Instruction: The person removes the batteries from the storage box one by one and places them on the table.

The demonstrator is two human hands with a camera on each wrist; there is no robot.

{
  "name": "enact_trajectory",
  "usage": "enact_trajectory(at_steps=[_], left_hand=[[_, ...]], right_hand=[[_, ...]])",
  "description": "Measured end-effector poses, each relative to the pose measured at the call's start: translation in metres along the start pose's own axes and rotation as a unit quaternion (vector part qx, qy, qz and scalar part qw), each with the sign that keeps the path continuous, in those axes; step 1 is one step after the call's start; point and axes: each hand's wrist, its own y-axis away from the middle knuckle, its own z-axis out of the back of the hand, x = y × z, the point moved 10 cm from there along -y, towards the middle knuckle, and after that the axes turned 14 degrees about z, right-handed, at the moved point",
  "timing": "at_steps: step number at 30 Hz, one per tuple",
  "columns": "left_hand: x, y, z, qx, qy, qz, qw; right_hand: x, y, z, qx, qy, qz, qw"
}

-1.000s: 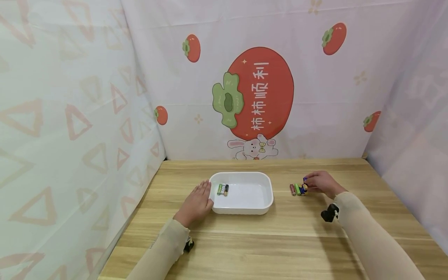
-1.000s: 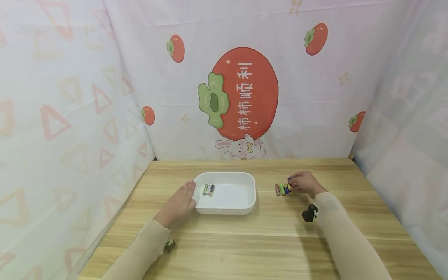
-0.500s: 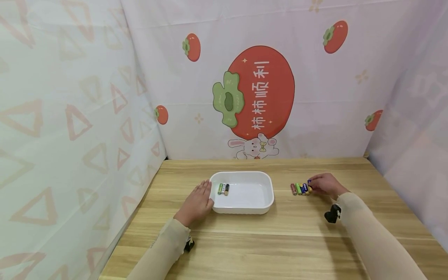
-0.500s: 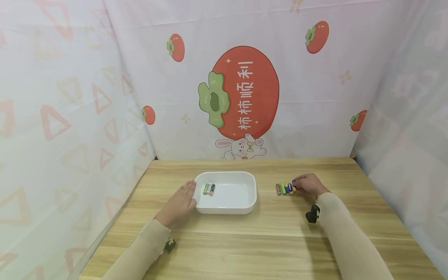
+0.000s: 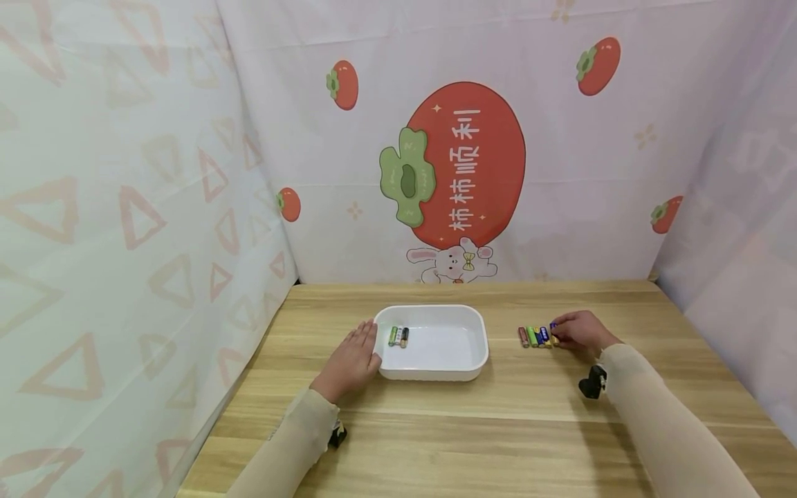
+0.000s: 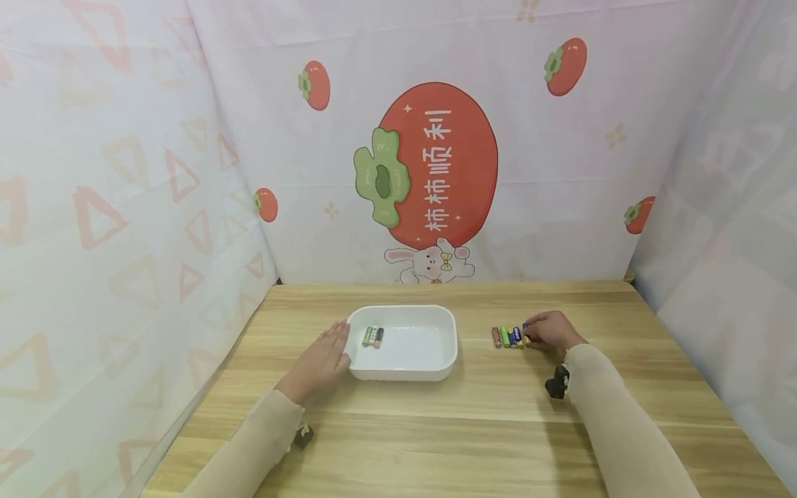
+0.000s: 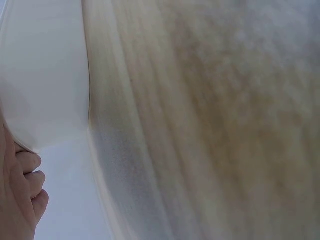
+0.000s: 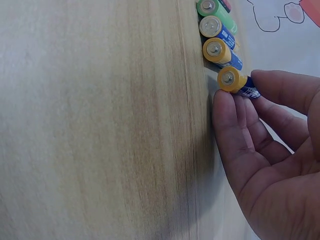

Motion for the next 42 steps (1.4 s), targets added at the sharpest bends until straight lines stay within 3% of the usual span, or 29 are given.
enact_trajectory(at_steps=[12,27,42], left_hand=[[-0.0010,0.0009,0.0003,-0.007,0.005,-0.004,1.0000],[0.0000,-0.0002,-0.0009,0.003,0.004,0.001,1.0000],[0.0003,-0.0005,-0.0024,0.002,0.002,0.001,1.0000]], right_hand=[[-0.0032,-0.0004,-0.0016,-0.025,0.019,-0.007,0.999],[-0.0011,-0.0028,-0.0041,-0.016,0.061,0.009,0.998],[0.0011,0.0013,-0.0039,-0.020,0.063,0.006,0.998]])
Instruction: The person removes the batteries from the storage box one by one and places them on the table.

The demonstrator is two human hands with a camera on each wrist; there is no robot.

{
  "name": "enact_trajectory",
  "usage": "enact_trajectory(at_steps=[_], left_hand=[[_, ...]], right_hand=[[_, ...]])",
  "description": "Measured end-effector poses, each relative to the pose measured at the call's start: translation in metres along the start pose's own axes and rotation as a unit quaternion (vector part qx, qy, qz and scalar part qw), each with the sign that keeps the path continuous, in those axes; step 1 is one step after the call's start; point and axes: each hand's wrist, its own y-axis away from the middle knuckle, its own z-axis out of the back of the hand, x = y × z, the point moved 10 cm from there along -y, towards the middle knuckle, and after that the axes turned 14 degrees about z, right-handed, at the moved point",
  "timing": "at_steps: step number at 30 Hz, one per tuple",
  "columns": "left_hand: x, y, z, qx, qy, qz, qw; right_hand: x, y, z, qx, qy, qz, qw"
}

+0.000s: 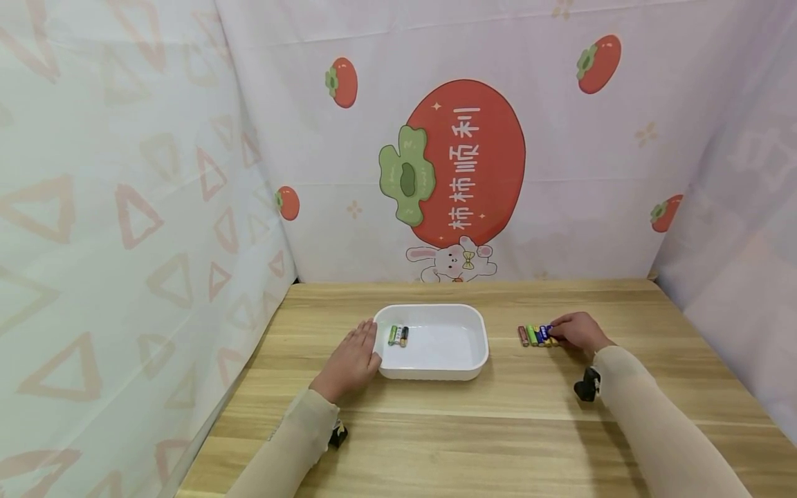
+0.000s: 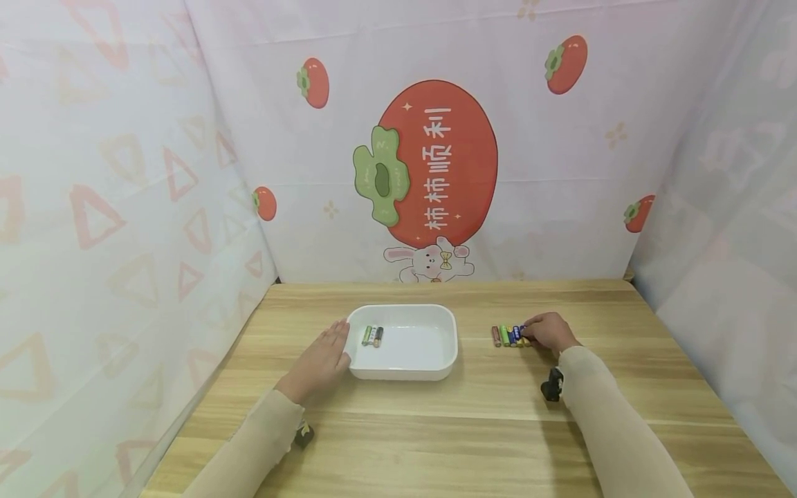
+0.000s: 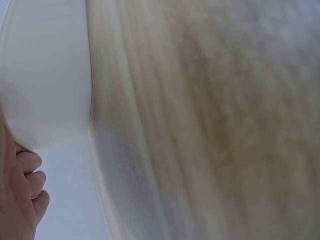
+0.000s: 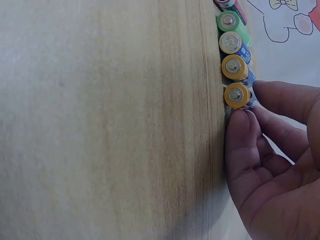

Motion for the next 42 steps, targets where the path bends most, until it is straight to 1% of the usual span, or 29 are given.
enact_trajectory(at_steps=[5,12,17,23,28,34,38,42], left_hand=[[-0.001,0.001,0.002,-0.002,0.002,-0.004,1.0000],[0.001,-0.001,0.002,0.004,-0.004,0.000,1.0000],[0.002,-0.002,0.005,-0.004,-0.006,-0.003,1.0000],[0.002,-0.004,0.006,0.008,-0.008,0.006,0.9999],[0.001,-0.004,0.006,0.016,-0.007,0.011,0.9998],[-0.001,-0.002,0.006,0.009,-0.006,0.004,0.9999],[-0.003,0.000,0.004,0.006,-0.013,-0.002,0.9999],[-0.004,0.002,0.004,0.009,-0.020,0.001,0.9998]], right_hand=[[0.002,0.002,0.001,-0.005,-0.008,0.001,1.000],[0.004,0.004,0.005,-0.008,-0.010,-0.003,1.000],[0.010,0.002,0.008,-0.001,-0.004,0.007,1.000],[0.022,0.004,0.007,0.000,-0.038,0.018,0.999],[0.034,0.005,0.004,0.007,-0.058,0.029,0.998],[0.048,0.005,-0.001,0.017,-0.061,0.044,0.997],[0.058,0.004,-0.008,0.020,-0.068,0.047,0.996],[0.068,0.002,-0.016,0.022,-0.074,0.051,0.996]])
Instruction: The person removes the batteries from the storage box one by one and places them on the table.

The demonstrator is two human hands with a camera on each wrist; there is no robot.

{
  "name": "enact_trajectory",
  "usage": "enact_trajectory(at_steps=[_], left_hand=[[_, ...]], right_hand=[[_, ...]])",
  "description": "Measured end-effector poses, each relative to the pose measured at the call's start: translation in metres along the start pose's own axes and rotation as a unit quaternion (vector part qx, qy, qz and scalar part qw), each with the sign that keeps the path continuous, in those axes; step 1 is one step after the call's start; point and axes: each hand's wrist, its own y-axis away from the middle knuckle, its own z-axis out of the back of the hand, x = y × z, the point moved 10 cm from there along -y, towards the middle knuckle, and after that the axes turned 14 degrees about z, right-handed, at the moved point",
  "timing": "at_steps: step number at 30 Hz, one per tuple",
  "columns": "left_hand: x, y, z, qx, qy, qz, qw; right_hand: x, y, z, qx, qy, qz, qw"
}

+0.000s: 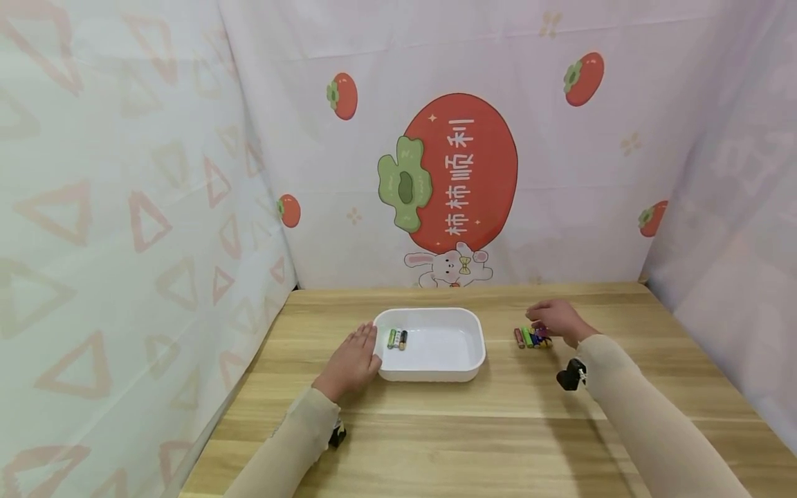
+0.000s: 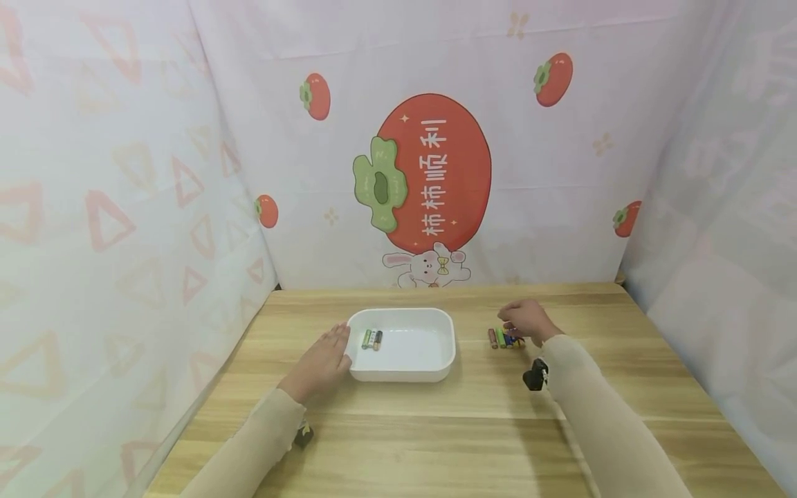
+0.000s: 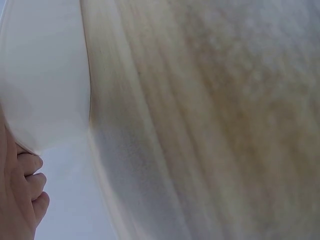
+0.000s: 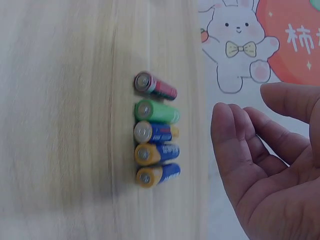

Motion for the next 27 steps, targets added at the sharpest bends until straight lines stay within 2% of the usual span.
enact_trajectory(at_steps=[9,27], left_hand=[[0.000,0.000,0.002,-0.010,-0.010,-0.005,0.9999],[-0.001,0.003,-0.003,-0.004,-0.001,0.000,1.0000]], right_hand=[[0.018,-0.017,-0.026,0.001,-0.038,0.012,0.999],[0.040,-0.040,-0.068,0.016,-0.035,0.012,0.999]])
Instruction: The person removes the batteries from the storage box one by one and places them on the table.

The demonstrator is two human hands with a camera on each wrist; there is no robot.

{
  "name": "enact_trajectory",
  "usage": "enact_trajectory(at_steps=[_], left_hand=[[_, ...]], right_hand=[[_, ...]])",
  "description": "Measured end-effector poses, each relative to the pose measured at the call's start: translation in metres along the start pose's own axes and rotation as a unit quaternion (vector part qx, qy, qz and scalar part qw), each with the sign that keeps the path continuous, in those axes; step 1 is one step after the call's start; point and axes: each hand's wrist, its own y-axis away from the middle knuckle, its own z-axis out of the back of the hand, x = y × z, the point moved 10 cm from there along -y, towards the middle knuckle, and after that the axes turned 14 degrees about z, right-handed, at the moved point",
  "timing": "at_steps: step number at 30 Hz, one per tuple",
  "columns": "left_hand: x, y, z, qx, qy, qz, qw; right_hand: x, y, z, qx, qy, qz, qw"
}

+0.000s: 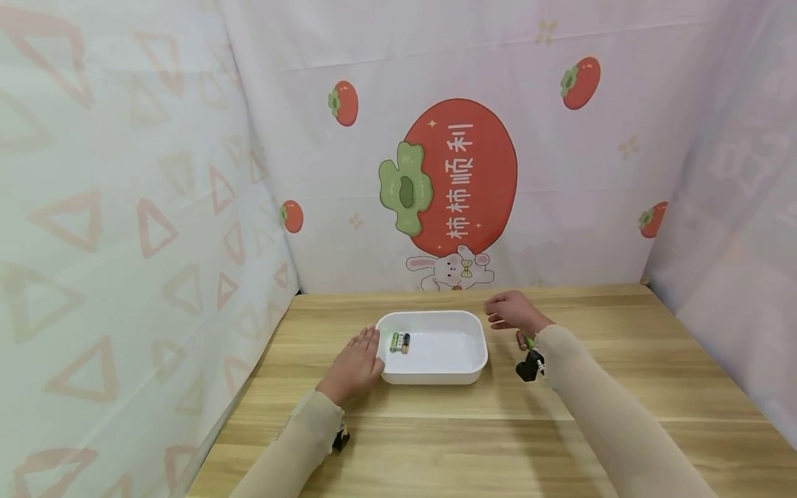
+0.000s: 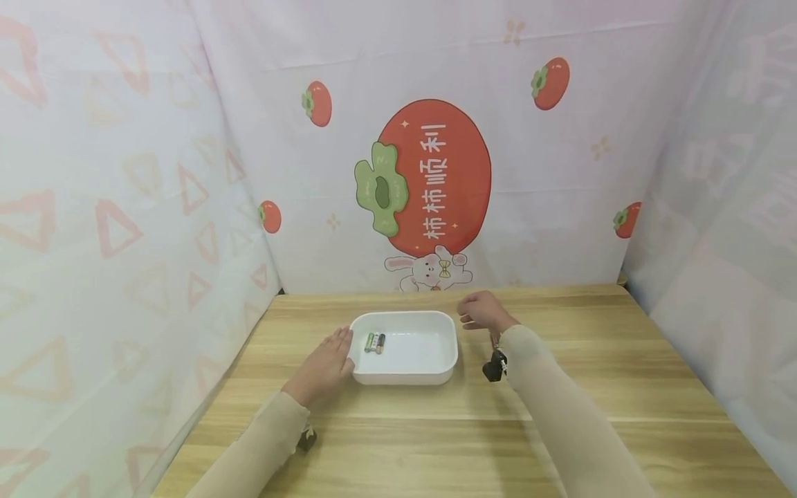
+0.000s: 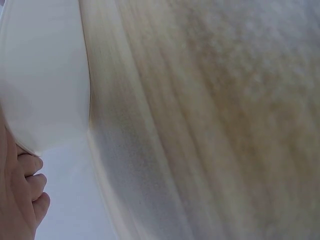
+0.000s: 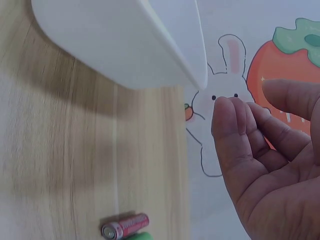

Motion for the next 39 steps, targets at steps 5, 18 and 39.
enact_trajectory(at_steps=[5,18,39], left_hand=[[0.001,-0.001,0.002,0.012,0.000,0.008,0.9999],[0.000,0.000,0.003,0.011,0.003,0.003,0.9999],[0.001,-0.003,0.002,0.013,-0.004,0.004,0.9999]], right_hand=[[0.001,-0.009,-0.011,-0.003,-0.007,-0.010,1.000],[0.006,-0.022,-0.050,0.024,-0.003,-0.009,1.000],[0.003,-0.037,-0.102,0.040,-0.050,-0.010,0.998]])
